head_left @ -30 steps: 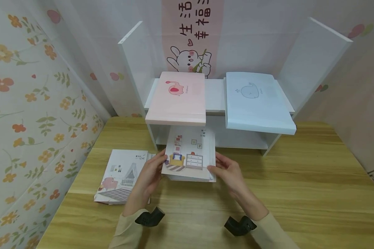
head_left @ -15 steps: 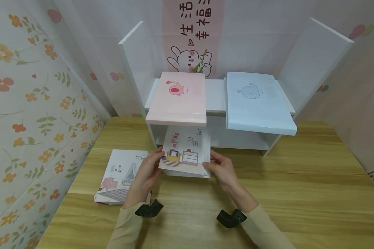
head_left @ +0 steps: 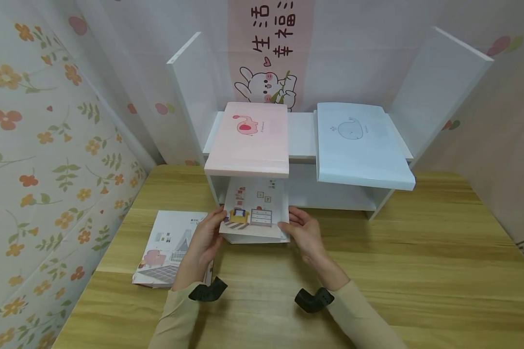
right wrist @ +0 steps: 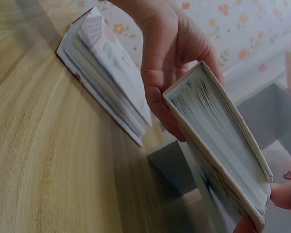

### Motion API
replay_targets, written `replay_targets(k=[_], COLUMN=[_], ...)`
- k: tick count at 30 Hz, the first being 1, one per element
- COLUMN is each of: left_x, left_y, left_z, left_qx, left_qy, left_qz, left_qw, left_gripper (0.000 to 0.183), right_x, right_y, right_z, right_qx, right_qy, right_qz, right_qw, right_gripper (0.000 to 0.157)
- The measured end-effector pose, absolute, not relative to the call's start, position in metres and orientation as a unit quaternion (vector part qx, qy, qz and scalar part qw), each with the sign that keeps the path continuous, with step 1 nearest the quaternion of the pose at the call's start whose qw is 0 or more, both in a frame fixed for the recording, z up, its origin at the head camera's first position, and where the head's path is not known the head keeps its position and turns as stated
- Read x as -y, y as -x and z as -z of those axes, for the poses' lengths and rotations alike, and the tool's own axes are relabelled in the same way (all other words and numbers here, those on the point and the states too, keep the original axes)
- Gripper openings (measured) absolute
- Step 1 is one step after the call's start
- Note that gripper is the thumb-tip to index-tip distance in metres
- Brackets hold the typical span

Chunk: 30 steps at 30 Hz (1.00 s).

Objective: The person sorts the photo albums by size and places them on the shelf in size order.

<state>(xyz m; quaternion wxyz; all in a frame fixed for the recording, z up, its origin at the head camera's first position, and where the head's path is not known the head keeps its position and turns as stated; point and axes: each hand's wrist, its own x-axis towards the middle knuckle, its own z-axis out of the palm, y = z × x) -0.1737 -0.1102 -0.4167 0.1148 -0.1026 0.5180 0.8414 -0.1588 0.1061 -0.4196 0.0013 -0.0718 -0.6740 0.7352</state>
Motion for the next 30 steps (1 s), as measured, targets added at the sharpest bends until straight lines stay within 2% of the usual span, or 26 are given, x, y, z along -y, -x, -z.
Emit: replay_targets(k=[6,12,22,30], left_x=[0.112,0.113,0.116,0.114], left_y=[0.175,0.175,0.169,0.174], left_z=[0.419,0.421,0.428,0.428], left_qx=[-0.496,-0.475,-0.528,-0.637], left_qy=[0.095,0.054,-0.011,0.0], left_qz=[-0.854,-0.868,-0.843,-0.768], left_qw=[0.125,0.135,0.105,0.07], left_gripper=[0.054,0.058,0.061,0.055], right_x=[-0.106,-0.11,-0.123,-0.12], right_y=[0.161,0.159,0.162,0.168], right_z=[0.424,0.429,0.433,0.435], right_qx=[0.679,0.685,0.699,0.75], right_qy=[0.069,0.052,-0.001,0.019], right_qz=[-0.731,-0.726,-0.711,-0.66], right_qw=[-0.002,-0.034,-0.076,-0.049], right_gripper=[0.053,0.064,0.08,0.072])
